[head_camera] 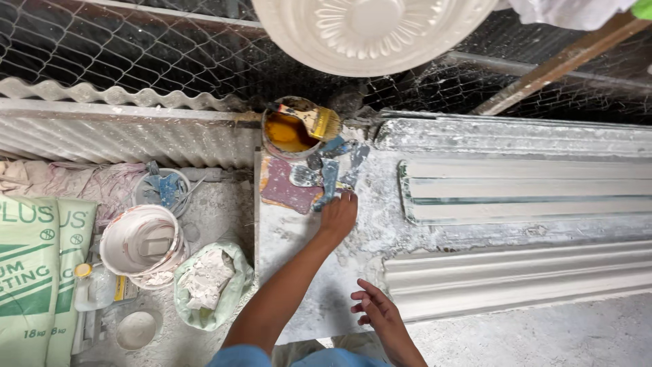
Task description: The person scrapes a white powdery residue from a long rectangular mold using a small metal scraper. They move along the mold, clearing the surface in sections.
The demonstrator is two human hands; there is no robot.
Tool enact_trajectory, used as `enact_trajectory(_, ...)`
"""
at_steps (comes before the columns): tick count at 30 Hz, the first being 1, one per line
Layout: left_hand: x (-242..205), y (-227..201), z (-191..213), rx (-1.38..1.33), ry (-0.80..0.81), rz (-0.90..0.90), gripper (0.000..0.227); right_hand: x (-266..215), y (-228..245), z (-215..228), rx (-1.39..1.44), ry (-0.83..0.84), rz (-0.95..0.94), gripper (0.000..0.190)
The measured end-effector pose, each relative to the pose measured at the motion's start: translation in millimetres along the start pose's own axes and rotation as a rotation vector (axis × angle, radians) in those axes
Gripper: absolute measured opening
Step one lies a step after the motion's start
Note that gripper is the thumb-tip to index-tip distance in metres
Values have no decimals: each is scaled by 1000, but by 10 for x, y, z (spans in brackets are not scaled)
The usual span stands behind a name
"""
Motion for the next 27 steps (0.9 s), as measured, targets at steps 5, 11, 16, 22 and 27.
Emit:
enact_trajectory(5, 561, 256, -722, 329, -115, 101, 38, -79, -114, 496, 132, 22, 14, 46)
enact_trajectory(11, 527, 425, -523, 496, -14, -100, 19, 209, -380, 1520, 259, 50, -15, 39)
enact_trajectory(16, 562, 82, 342, 325, 210, -99, 26, 721, -529, 2590, 253, 117, 7, 32)
enact_trajectory(22, 414, -465, 1334, -172, 7, 64, 43, 1257, -335, 3541, 204, 167, 41, 26)
enact_trajectory(27, 218, -687, 1571, -511, -65, 338, 35, 1454, -18, 3759, 153, 148, 39, 26)
Point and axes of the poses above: each hand's wrist, its own x-axis towards the middle knuckle, its own z-axis out of the back of the hand, y = z × x, the point moved 1 cm from there along x, towards the middle knuckle, and after that the axes turned 7 degrees about -x, right-handed, at the moved point
